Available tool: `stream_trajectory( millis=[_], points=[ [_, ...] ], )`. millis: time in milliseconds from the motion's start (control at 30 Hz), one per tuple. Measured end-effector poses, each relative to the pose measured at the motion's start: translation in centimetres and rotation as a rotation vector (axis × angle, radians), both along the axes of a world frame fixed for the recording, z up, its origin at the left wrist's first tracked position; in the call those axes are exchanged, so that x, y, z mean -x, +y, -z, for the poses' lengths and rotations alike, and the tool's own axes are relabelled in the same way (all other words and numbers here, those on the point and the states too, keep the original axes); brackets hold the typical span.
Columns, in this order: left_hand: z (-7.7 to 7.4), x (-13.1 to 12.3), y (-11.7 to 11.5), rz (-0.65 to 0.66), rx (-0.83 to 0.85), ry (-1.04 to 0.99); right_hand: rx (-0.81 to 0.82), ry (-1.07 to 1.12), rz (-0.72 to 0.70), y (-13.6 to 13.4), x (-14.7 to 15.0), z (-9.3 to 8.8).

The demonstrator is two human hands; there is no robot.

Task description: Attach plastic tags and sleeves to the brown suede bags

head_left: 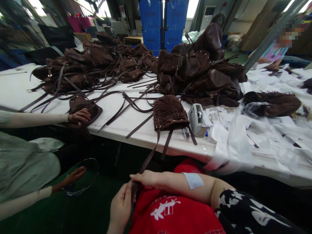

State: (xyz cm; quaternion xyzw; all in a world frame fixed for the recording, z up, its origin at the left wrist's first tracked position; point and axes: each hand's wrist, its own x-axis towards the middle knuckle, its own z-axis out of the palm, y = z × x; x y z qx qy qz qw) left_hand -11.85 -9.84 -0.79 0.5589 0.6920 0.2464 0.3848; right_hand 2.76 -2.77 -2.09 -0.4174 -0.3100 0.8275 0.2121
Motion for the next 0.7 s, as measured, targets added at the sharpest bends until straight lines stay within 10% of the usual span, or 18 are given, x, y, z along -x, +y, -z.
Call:
stream_trajectory(
  millis=[300,700],
  points=[
    [1.4,3.1,0.3,-0.102,0.039,0.102,0.001,0.107,0.412,3.9,-3.4,-0.4],
    [1.1,0.2,2.4,0.016,-0.022,0.091,-0.051,0.103,0.363,4.4,-4.1,1.2]
  ],
)
